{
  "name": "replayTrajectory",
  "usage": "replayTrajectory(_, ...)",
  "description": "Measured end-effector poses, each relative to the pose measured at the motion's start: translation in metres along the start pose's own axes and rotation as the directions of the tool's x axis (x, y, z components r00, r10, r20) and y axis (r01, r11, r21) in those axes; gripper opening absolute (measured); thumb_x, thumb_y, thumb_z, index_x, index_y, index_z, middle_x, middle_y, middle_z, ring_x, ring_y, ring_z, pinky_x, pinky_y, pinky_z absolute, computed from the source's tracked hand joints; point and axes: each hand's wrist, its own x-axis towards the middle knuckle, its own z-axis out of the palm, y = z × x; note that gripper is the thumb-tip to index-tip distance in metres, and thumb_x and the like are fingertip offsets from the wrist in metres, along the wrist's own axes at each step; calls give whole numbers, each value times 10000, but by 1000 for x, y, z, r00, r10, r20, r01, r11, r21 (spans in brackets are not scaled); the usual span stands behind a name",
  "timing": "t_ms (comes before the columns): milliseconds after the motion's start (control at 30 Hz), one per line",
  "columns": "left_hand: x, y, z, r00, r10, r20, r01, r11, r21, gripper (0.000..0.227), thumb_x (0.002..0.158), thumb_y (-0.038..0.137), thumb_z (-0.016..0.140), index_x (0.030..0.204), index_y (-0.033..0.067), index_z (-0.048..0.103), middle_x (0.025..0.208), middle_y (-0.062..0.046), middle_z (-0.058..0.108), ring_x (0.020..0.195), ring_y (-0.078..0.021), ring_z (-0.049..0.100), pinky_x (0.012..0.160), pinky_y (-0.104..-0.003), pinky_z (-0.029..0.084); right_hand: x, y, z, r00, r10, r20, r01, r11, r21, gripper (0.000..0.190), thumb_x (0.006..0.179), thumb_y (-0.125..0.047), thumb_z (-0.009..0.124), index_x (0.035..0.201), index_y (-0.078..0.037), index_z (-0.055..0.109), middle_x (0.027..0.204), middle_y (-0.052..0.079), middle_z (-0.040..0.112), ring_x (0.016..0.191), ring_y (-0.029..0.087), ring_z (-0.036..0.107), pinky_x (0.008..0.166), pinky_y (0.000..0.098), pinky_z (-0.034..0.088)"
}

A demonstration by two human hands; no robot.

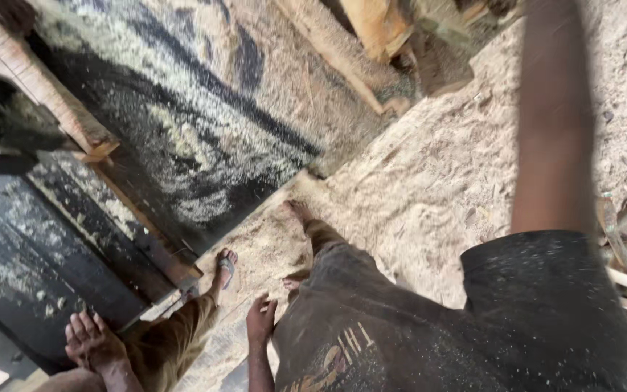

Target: The person pushes a long piece of wood through a table saw while another person assists by guiding the wood and clearing sawdust from the table.

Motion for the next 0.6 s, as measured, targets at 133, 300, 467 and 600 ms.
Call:
replayTrajectory(133,-2,12,-4,999,-47,-22,47,999,3,526,890,333,758,1361,118,664,1186,-157,770,1017,-303,777,871,-414,607,5,-20,-7,999,-21,-45,24,996,81,752,1133,-447,603,1705,-95,263,1713,231,352,1565,367,412,1225,485,439)
replayTrajectory(300,18,16,1,993,120,-14,-115,978,176,512,899,376,752,1334,114,684,1157,-163,786,1045,-290,760,909,-399,583,-28,-28,1,997,24,-80,-8,981,193,765,1147,-481,573,1713,-98,232,1723,227,347,1570,363,423,1224,478,447)
replayTrajectory(467,67,60,9,893,450,32,-449,879,164,501,892,381,783,1285,83,700,1177,-182,766,1093,-326,719,923,-435,557,-36,4,-14,965,163,-206,-37,860,508,778,1160,-515,544,1722,-101,202,1733,223,342,1575,359,434,1222,470,454)
replayTrajectory(600,101,151,30,875,474,102,-469,881,-65,481,1019,403,643,1315,25,685,1239,-191,735,1158,-290,717,979,-410,574,-165,-68,-1,962,243,-121,-10,480,877,789,1170,-543,521,1729,-104,178,1741,219,338,1579,356,443,1221,465,460)
